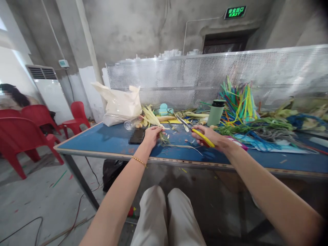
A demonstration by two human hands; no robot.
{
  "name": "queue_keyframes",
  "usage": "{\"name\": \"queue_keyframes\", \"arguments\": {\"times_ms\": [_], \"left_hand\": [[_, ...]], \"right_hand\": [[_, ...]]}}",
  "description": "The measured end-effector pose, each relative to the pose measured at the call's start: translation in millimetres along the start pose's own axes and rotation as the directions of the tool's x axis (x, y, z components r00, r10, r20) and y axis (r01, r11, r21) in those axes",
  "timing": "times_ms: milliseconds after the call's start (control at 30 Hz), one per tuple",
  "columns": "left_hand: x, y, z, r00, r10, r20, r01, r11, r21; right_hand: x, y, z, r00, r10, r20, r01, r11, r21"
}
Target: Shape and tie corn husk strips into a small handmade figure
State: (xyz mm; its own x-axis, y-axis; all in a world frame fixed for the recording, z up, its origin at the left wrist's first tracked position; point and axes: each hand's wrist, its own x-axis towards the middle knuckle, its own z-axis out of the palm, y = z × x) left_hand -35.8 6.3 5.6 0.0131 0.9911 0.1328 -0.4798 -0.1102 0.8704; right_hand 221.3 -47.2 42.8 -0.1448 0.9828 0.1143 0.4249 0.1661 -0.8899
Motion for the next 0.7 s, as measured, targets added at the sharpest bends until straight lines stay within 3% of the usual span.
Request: {"name": "queue_keyframes", "arguments": {"times_ms": [133, 300, 533, 700], "left_hand": [[3, 2, -1.8, 0.997, 0.068, -0.028, -0.071, 0.99, -0.124], [4, 3, -1.6, 0.991, 0.128, -0.037, -0.133, 0.97, -0.204], [1, -1, -0.7, 0.994, 0.036, 0.102, -0.021, 0.989, -0.144], [-3, 1, 1.1, 0.99, 0.018, 0.14, -0.005, 0.996, -0.094]], "right_hand": [[-2, -15, 18, 0.999, -0.007, 0.031, 0.013, 0.976, -0.219], [5, -19, 23, 0.997, -0.03, 0.068, 0.048, 0.957, -0.285], [12, -18, 39, 0.986, -0.138, 0.089, 0.159, 0.939, -0.306], [11, -20, 44, 0.987, -0.121, 0.102, 0.146, 0.947, -0.286]]}}
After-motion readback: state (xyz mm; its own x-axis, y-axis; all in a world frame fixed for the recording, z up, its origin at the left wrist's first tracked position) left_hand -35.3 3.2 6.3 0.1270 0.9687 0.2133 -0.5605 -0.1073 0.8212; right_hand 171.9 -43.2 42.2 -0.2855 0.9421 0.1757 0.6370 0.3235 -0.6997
